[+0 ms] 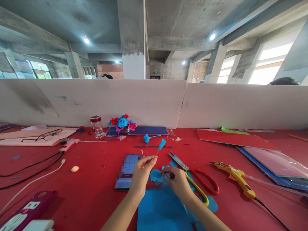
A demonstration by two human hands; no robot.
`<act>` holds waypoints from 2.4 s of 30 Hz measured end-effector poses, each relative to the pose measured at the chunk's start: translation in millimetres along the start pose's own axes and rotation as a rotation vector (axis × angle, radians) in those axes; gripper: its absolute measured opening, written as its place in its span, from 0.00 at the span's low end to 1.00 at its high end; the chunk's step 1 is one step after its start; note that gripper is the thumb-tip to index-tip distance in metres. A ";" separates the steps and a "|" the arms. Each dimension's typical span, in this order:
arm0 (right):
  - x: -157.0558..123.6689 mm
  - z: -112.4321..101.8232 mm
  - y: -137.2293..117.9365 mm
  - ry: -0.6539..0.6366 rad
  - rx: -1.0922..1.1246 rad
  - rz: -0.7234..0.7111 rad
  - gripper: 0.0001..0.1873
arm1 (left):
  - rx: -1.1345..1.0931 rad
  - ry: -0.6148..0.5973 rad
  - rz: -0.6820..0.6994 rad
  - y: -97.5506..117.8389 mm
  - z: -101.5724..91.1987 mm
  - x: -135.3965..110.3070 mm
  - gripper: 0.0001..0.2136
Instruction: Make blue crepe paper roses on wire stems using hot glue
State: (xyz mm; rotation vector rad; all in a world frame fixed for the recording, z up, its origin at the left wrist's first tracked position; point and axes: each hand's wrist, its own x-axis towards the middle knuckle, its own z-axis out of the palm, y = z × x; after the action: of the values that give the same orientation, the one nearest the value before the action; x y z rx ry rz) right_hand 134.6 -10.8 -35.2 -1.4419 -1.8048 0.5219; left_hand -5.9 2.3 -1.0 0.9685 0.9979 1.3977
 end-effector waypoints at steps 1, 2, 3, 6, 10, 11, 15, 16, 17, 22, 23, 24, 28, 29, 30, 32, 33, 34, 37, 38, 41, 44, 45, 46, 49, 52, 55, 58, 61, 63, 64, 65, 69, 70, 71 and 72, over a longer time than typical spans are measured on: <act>0.0 -3.5 -0.9 -0.014 0.012 0.007 0.12 | 0.002 -0.001 0.002 0.0 -0.3 0.3 0.10; -0.6 -7.7 -2.1 -0.039 0.037 0.007 0.12 | 0.006 -0.002 0.004 0.0 -0.5 0.5 0.10; -1.9 -12.3 -3.2 -0.074 0.075 -0.001 0.12 | 0.009 0.000 0.003 0.1 -0.8 0.7 0.10; -9.0 -25.6 -3.5 -0.182 0.248 -0.016 0.12 | 0.015 0.001 -0.010 0.2 -1.3 0.7 0.11; -18.4 -35.0 4.7 -0.239 0.471 0.111 0.13 | -0.009 -0.025 -0.033 -1.1 -0.2 -0.9 0.11; -19.8 -36.0 6.8 -0.237 0.501 0.135 0.14 | -0.020 -0.028 -0.040 -1.6 0.2 -1.5 0.11; -25.2 -40.8 7.1 -0.113 0.320 -0.011 0.12 | -0.024 -0.026 -0.057 -2.7 0.7 -2.5 0.12; -27.3 -42.6 4.9 -0.115 0.198 -0.118 0.11 | -0.019 -0.023 -0.057 -2.9 0.4 -2.3 0.12; -29.8 -44.5 2.3 -0.147 0.067 -0.235 0.11 | -0.015 -0.018 -0.053 -3.3 0.0 -1.9 0.12; -39.8 -51.4 -7.5 -0.374 -0.355 -0.531 0.12 | 0.005 -0.018 -0.012 -8.4 -2.3 1.7 0.11; -40.3 -51.5 -8.1 -0.374 -0.380 -0.529 0.11 | 0.007 -0.019 -0.009 -9.8 -2.6 2.5 0.11; -40.3 -51.2 -8.4 -0.368 -0.387 -0.525 0.09 | 0.009 -0.020 -0.010 -11.2 -2.9 3.3 0.11; -39.2 -44.3 -7.1 -0.393 -0.361 -0.561 0.09 | 0.017 -0.033 -0.008 -15.0 -3.8 5.4 0.10; -39.3 -41.4 -6.2 -0.409 -0.376 -0.585 0.09 | 0.020 -0.040 -0.007 -15.4 -3.9 5.4 0.10; -39.5 -38.4 -5.1 -0.417 -0.403 -0.607 0.07 | 0.022 -0.048 -0.005 -15.5 -3.9 5.2 0.10; -40.1 -33.1 -2.8 -0.400 -0.470 -0.635 0.06 | 0.025 -0.056 0.000 -15.1 -3.9 4.3 0.09; -40.4 -31.2 -2.0 -0.385 -0.495 -0.639 0.08 | 0.024 -0.056 0.003 -14.6 -3.8 3.8 0.09; -40.6 -30.0 -1.5 -0.375 -0.509 -0.637 0.10 | 0.022 -0.054 0.005 -14.1 -3.6 3.4 0.09; -40.9 -29.6 -2.7 -0.380 -0.505 -0.600 0.08 | 0.015 -0.043 0.003 -12.5 -3.0 2.6 0.10; -40.9 -29.7 -3.5 -0.387 -0.504 -0.586 0.08 | 0.013 -0.042 0.001 -12.0 -2.8 2.4 0.10; -40.6 -28.8 -4.9 -0.385 -0.530 -0.566 0.08 | 0.016 -0.045 -0.003 -10.9 -2.4 2.2 0.10; -39.8 -26.6 -3.4 -0.376 -0.539 -0.569 0.12 | 0.023 -0.034 -0.005 -10.2 -2.2 2.2 0.10; -39.5 -26.2 -2.8 -0.381 -0.528 -0.563 0.11 | 0.025 -0.031 -0.010 -10.0 -2.1 2.3 0.10; -39.2 -26.2 -2.4 -0.390 -0.514 -0.550 0.09 | 0.025 -0.030 -0.014 -9.9 -2.1 2.4 0.10; -38.6 -27.8 -3.4 -0.425 -0.470 -0.473 0.08 | 0.026 -0.038 -0.018 -10.0 -2.5 3.0 0.11; -38.5 -29.3 -6.5 -0.443 -0.439 -0.398 0.08 | 0.032 -0.041 -0.015 -10.2 -3.5 3.4 0.11; -38.6 -29.4 -8.9 -0.428 -0.402 -0.359 0.08 | 0.032 -0.038 -0.015 -9.8 -3.9 3.6 0.10; -38.7 -29.0 -9.3 -0.423 -0.359 -0.335 0.07 | 0.029 -0.033 -0.019 -9.4 -3.2 3.4 0.11; -38.8 -28.3 -8.5 -0.420 -0.328 -0.307 0.11 | 0.013 -0.032 -0.025 -9.8 -2.5 3.0 0.10; -38.8 -27.6 -8.0 -0.421 -0.326 -0.297 0.11 | 0.007 -0.038 -0.025 -10.5 -2.6 2.9 0.10; -38.9 -27.3 -7.8 -0.421 -0.328 -0.297 0.10 | 0.007 -0.041 -0.026 -11.0 -2.8 2.9 0.10; -39.0 -27.0 -7.8 -0.418 -0.332 -0.298 0.09 | 0.008 -0.043 -0.025 -11.4 -3.0 3.0 0.10; -39.3 -28.4 -8.6 -0.420 -0.342 -0.304 0.09 | 0.012 -0.044 -0.025 -12.1 -3.1 3.4 0.10; -39.3 -29.0 -9.0 -0.429 -0.342 -0.303 0.09 | 0.016 -0.040 -0.025 -11.9 -2.9 3.4 0.09; -39.2 -29.4 -9.4 -0.436 -0.344 -0.301 0.09 | 0.022 -0.035 -0.025 -11.6 -2.7 3.3 0.09; -39.0 -29.6 -9.8 -0.440 -0.347 -0.299 0.10 | 0.028 -0.033 -0.024 -11.2 -2.5 3.2 0.10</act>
State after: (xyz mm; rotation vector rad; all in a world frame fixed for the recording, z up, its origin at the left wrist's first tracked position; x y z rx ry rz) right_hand 154.0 -54.7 -21.3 -1.3064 -2.5136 0.4042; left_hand -5.0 5.8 -12.4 0.9942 1.0033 1.3472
